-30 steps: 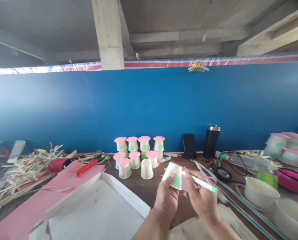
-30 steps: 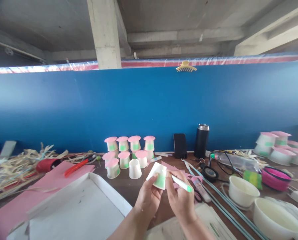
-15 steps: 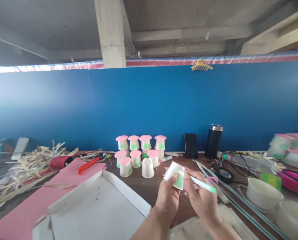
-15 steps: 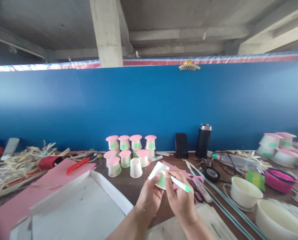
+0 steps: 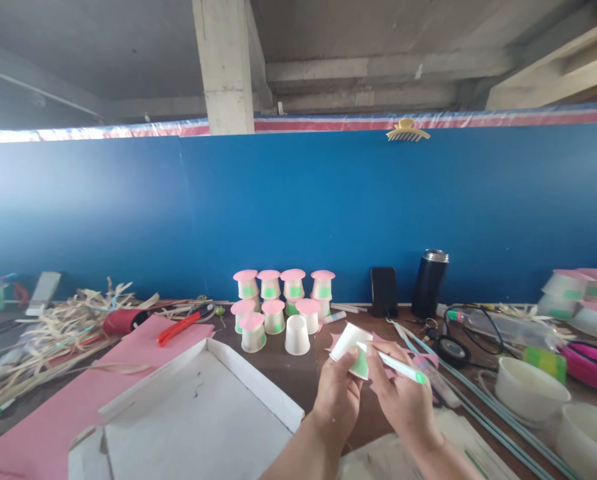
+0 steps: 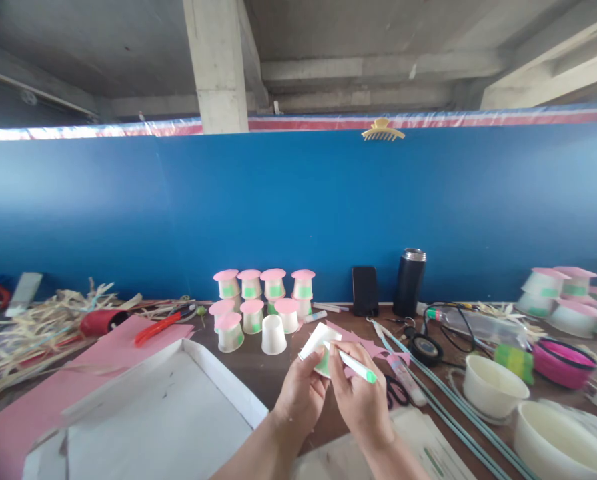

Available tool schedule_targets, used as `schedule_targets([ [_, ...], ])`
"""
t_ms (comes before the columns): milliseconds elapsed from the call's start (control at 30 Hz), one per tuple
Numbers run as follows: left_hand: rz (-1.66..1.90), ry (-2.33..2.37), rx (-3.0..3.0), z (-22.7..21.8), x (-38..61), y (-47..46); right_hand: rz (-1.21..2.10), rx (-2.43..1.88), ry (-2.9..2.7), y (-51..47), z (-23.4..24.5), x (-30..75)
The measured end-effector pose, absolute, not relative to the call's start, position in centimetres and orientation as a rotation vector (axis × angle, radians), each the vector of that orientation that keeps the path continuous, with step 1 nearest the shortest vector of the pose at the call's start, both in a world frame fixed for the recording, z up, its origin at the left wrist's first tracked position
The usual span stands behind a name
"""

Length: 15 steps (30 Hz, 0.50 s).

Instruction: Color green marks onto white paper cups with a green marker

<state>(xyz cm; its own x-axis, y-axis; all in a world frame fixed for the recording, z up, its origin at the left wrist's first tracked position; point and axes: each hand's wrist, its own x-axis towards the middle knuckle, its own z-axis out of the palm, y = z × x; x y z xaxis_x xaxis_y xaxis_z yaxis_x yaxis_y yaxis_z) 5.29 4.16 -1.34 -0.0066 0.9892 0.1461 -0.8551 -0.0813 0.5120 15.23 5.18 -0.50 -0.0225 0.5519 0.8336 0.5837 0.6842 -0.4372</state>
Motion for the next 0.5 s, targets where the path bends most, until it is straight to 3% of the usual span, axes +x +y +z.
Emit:
schedule_targets([
  [500, 1.574, 0.34, 0.454, -1.58, 5.26, 4.35, -0.1, -0.986, -1.669, 5.44, -0.48, 15.34],
])
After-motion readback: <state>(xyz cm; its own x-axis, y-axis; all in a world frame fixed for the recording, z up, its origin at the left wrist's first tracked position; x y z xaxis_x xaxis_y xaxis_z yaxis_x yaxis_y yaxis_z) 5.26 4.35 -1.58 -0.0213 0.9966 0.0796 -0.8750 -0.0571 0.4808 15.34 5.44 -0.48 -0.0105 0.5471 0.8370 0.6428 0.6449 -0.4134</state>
